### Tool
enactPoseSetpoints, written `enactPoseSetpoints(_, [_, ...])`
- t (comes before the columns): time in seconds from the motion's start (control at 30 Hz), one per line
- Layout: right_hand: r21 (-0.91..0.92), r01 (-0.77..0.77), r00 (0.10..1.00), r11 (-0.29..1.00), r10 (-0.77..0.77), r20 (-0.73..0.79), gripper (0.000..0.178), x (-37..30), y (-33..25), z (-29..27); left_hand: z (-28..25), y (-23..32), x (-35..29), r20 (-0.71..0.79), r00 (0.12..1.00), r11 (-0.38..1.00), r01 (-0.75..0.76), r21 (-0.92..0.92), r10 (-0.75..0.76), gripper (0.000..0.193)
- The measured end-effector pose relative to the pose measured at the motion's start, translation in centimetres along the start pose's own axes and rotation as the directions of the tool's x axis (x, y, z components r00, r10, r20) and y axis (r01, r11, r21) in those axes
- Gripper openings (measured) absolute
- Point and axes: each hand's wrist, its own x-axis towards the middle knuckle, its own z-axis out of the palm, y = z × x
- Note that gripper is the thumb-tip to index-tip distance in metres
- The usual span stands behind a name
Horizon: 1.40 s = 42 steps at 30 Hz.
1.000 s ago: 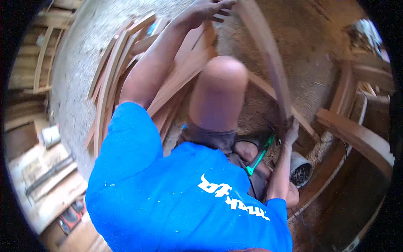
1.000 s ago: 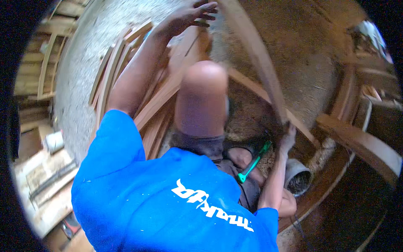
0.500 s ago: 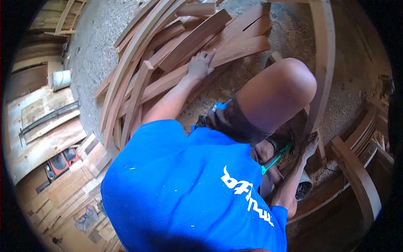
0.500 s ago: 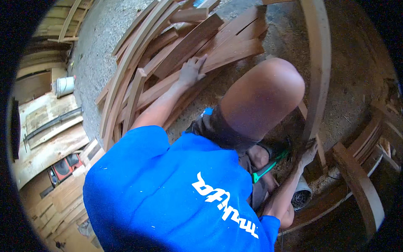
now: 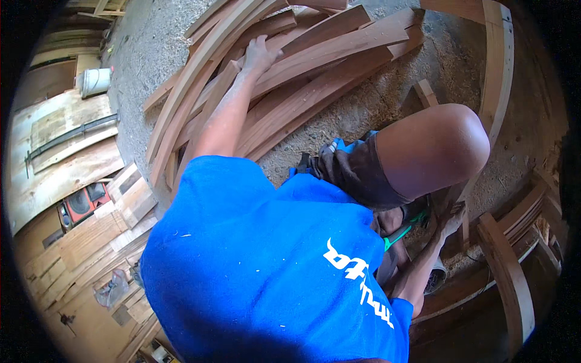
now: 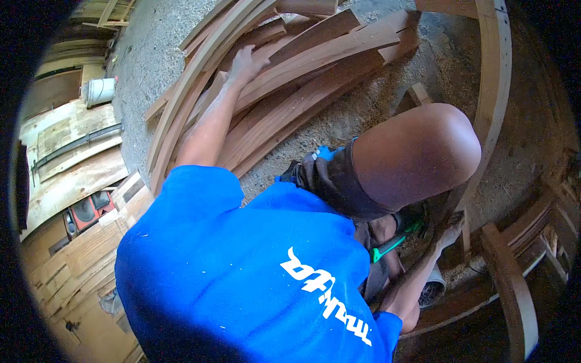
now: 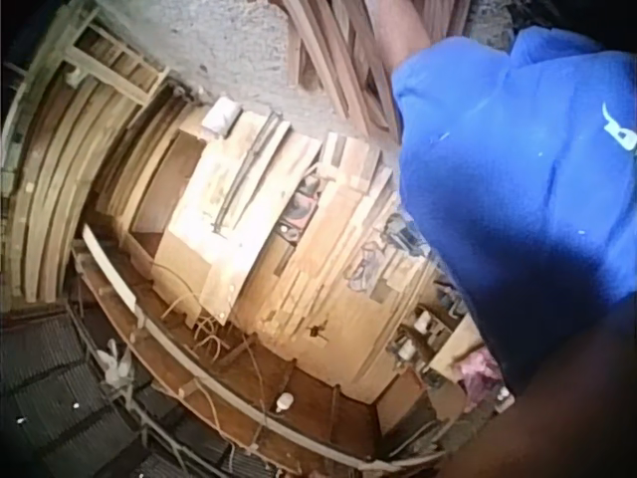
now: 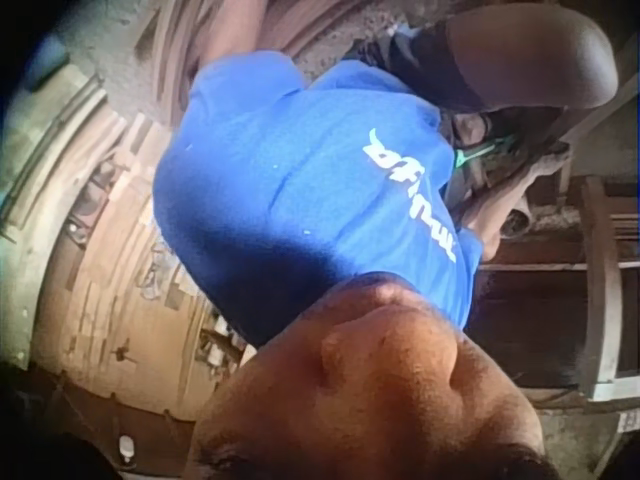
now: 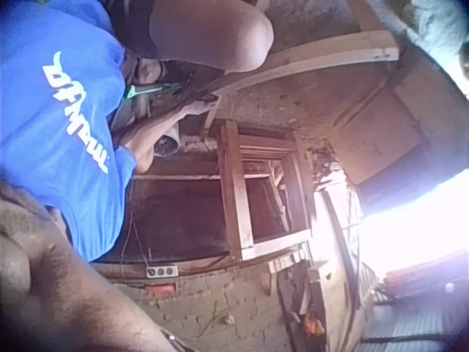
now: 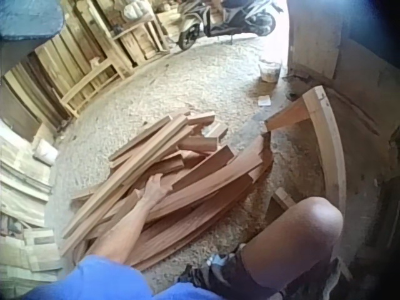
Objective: Assembling a wooden frame by applying wood glue and hammering nails into the joints.
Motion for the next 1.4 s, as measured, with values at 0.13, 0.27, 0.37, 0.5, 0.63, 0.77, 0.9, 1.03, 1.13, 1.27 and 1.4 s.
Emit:
enactPoseSetpoints(0.13, [0.073, -0.109, 0.989, 0.991, 0.101, 0.107, 0.047, -0.4, -1.2, -0.7, 2.6, -0.4, -3.2, 0.067, 0.998, 0.998, 0.007, -0.066, -0.002, 0.122])
enactPoseSetpoints(0.27, [-0.093, 0.023, 0.999, 0.995, -0.021, 0.024, 0.044, -1.0, -2.4, -1.3, 6.2, 2.4, -9.5, 0.034, 0.997, 0.97, -0.071, 0.233, 0.065, 0.125])
enactPoseSetpoints(0.37, [0.133, -0.042, 0.999, 0.99, 0.039, 0.025, 0.065, -0.9, -1.5, -0.8, 6.3, 1.7, -12.1, -0.023, 0.994, 0.973, -0.097, 0.208, 0.104, 0.107])
enactPoseSetpoints(0.5, [-0.215, 0.157, 0.987, 0.964, -0.159, 0.006, 0.058, 0.7, 2.3, 0.8, 5.2, 0.6, -11.8, 0.055, 0.986, 0.958, -0.166, 0.234, 0.157, 0.096])
enactPoseSetpoints(0.63, [-0.241, 0.252, 0.968, 0.937, -0.244, 0.062, 0.044, 3.0, 6.0, 1.6, 2.8, 0.3, -9.9, -0.091, 0.966, 0.934, -0.207, 0.293, 0.242, 0.094])
enactPoseSetpoints(0.77, [0.253, 0.229, 0.964, 0.94, -0.255, 0.075, 0.04, 3.5, 6.7, 1.4, 0.9, -0.5, -7.5, 0.007, 0.993, 0.978, -0.119, 0.169, 0.12, 0.096])
enactPoseSetpoints(0.9, [0.141, 0.293, 0.955, 0.946, -0.297, 0.008, 0.037, 2.3, 5.6, 1.0, 1.9, 1.7, -8.8, -0.104, 0.994, 0.998, -0.039, 0.058, 0.045, 0.077])
enactPoseSetpoints(1.03, [0.174, 0.159, 0.986, 0.972, -0.166, 0.023, 0.039, 1.9, 4.6, 1.1, 1.8, 4.1, -13.6, -0.227, 0.962, 0.939, -0.214, -0.27, 0.154, 0.06])
enactPoseSetpoints(1.13, [0.034, 0.305, 0.952, 0.952, -0.304, -0.028, 0.027, 2.4, 4.4, 1.3, -1.5, 0.9, -16.6, -0.58, 0.807, 0.977, -0.198, -0.081, 0.115, 0.078])
enactPoseSetpoints(1.27, [-0.603, 0.261, 0.952, 0.754, -0.097, 0.29, 0.053, 2.7, 3.5, 1.1, -6.2, -7.7, -19.2, -0.389, 0.917, 0.996, 0.093, 0.004, -0.084, 0.098])
enactPoseSetpoints(1.4, [-0.307, 0.131, 0.988, 0.943, -0.097, 0.124, 0.052, 1.3, 1.4, -0.1, -7.1, -9.2, -18.7, -0.173, 0.984, 0.997, -0.019, 0.079, 0.033, 0.099])
